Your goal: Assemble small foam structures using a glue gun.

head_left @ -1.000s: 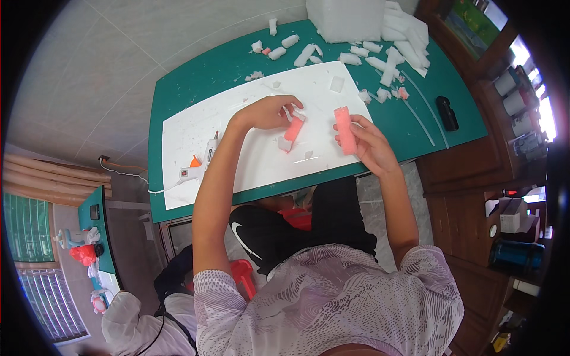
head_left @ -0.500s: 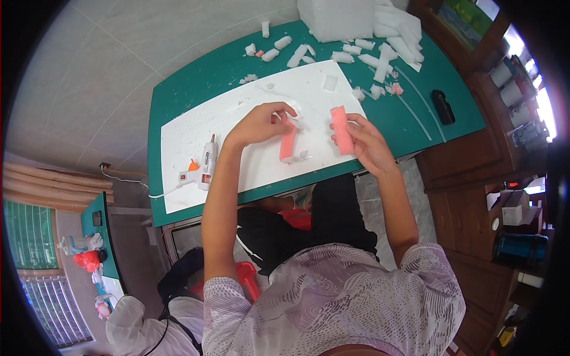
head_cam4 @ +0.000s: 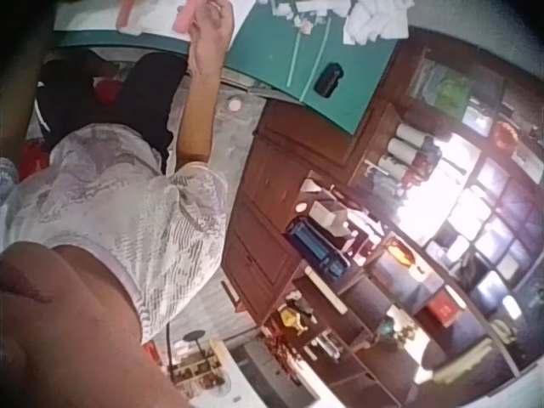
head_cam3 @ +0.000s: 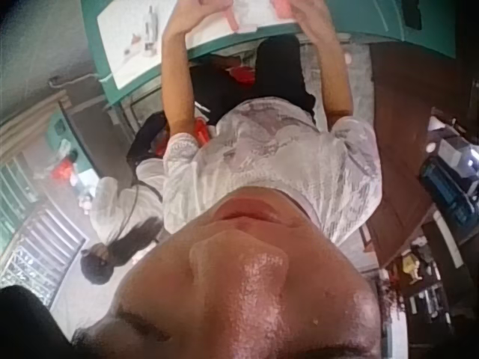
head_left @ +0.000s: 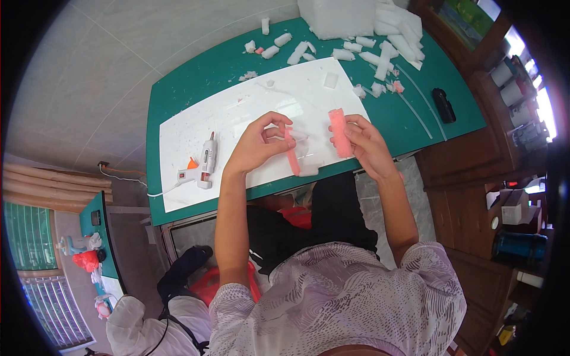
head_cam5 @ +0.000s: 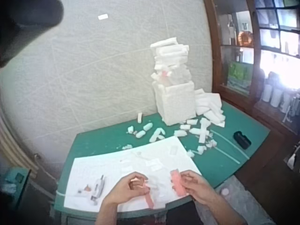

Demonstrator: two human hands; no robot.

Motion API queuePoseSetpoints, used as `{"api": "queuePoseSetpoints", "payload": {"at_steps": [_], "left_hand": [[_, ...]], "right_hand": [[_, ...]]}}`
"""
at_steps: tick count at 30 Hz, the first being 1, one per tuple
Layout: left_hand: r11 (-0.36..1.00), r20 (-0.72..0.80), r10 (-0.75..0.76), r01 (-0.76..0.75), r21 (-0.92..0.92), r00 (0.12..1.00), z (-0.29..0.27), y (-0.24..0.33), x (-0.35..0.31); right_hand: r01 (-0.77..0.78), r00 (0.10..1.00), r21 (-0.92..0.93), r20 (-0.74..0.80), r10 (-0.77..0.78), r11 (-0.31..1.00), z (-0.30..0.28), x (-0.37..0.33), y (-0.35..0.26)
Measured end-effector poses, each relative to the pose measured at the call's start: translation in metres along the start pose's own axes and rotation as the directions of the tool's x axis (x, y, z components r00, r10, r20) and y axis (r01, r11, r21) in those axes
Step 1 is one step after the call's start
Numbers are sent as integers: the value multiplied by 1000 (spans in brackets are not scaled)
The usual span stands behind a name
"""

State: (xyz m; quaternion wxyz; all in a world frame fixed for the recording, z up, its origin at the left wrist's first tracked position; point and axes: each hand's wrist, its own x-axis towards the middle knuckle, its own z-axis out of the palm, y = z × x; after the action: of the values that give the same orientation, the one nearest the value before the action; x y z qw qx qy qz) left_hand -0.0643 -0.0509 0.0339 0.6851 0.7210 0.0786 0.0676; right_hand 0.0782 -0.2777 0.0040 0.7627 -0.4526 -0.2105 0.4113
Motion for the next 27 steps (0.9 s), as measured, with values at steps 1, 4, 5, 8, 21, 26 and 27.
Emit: {"api": "queuePoseSetpoints", "payload": {"at_steps": [1,4,5,8,21,26,27], "left_hand": [[998,-15,38,-39,-46,999,1,-1,-2],[995,-71,57,-62,-72,996,6,1,-6],[995,-71,57,-62,-74,996,8,1,-7],[992,-106,106,-112,-56,989,13,3,-13],[955,-134,297,-293,46,945,26,4,-22],[956,-122,294,-291,43,948,26,3,-23],[959,-117,283,-281,30,952,27,3,-23]], "right_hand": [[3,1000,-24,0,-3,1000,1,-1,1],[14,1000,-68,15,-13,998,5,-5,-2],[13,1000,-69,14,-12,998,6,-6,-3],[16,999,40,41,-18,999,15,-11,-11],[40,998,13,51,-41,999,47,-18,-11],[46,998,3,48,-46,999,47,-17,-11],[49,998,-18,47,-48,999,47,-17,-12]]}}
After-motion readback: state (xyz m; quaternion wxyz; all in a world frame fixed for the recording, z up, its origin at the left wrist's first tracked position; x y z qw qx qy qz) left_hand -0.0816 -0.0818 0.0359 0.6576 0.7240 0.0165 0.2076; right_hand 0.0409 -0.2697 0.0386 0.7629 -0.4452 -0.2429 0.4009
